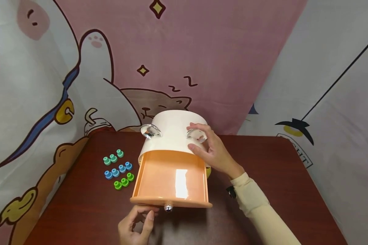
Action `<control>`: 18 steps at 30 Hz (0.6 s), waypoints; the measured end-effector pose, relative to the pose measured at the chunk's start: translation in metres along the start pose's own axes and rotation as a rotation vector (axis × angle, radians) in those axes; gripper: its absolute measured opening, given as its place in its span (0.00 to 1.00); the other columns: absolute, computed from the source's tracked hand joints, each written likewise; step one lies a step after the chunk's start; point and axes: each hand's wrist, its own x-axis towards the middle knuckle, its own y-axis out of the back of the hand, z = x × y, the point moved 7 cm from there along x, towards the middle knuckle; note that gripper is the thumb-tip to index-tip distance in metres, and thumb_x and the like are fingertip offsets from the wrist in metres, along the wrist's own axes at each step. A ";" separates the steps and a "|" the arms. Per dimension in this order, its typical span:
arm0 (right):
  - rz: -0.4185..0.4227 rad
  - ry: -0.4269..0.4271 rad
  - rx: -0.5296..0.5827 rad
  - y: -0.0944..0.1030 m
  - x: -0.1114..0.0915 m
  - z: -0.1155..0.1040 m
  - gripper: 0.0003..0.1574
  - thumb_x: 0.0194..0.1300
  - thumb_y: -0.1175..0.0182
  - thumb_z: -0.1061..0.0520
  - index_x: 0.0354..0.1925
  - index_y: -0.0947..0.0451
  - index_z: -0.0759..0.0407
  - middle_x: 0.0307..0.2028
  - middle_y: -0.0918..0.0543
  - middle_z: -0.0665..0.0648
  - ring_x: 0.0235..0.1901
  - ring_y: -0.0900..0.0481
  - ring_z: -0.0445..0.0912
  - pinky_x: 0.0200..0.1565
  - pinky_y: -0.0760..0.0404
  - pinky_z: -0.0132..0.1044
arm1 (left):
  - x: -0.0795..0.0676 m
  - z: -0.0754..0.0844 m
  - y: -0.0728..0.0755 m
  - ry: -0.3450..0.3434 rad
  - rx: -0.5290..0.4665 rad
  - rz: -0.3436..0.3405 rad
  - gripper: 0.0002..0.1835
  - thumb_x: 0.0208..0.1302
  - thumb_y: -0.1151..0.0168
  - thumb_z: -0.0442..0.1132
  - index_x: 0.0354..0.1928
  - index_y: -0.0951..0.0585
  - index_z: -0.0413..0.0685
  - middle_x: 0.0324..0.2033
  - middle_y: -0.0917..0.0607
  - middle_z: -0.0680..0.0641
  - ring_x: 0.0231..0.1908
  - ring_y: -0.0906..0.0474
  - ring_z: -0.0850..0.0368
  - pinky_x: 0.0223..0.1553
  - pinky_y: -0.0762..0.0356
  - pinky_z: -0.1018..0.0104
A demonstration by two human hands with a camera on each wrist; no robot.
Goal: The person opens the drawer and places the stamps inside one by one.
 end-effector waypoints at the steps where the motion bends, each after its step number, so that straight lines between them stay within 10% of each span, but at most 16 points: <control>1: 0.000 -0.001 0.000 0.000 0.000 0.000 0.39 0.69 0.32 0.69 0.74 0.33 0.60 0.70 0.20 0.58 0.75 0.30 0.59 0.58 0.24 0.39 | -0.001 -0.003 0.004 0.020 0.017 0.008 0.18 0.50 0.31 0.16 0.40 0.14 0.44 0.29 0.10 0.48 0.22 0.20 0.65 0.19 0.25 0.74; 13: 0.024 0.021 0.005 0.004 0.006 -0.028 0.38 0.65 0.36 0.76 0.70 0.36 0.74 0.67 0.23 0.75 0.72 0.28 0.60 0.57 0.25 0.38 | 0.024 -0.046 0.052 0.191 0.209 0.174 0.17 0.58 0.34 0.16 0.49 0.17 0.33 0.43 0.13 0.41 0.37 0.17 0.60 0.38 0.20 0.74; 18: 0.006 0.009 0.014 -0.003 0.005 -0.009 0.40 0.67 0.34 0.73 0.73 0.33 0.65 0.70 0.21 0.65 0.72 0.28 0.59 0.58 0.25 0.39 | 0.040 -0.066 0.084 0.282 0.395 0.198 0.21 0.60 0.31 0.20 0.56 0.20 0.32 0.46 0.16 0.42 0.37 0.25 0.58 0.37 0.29 0.73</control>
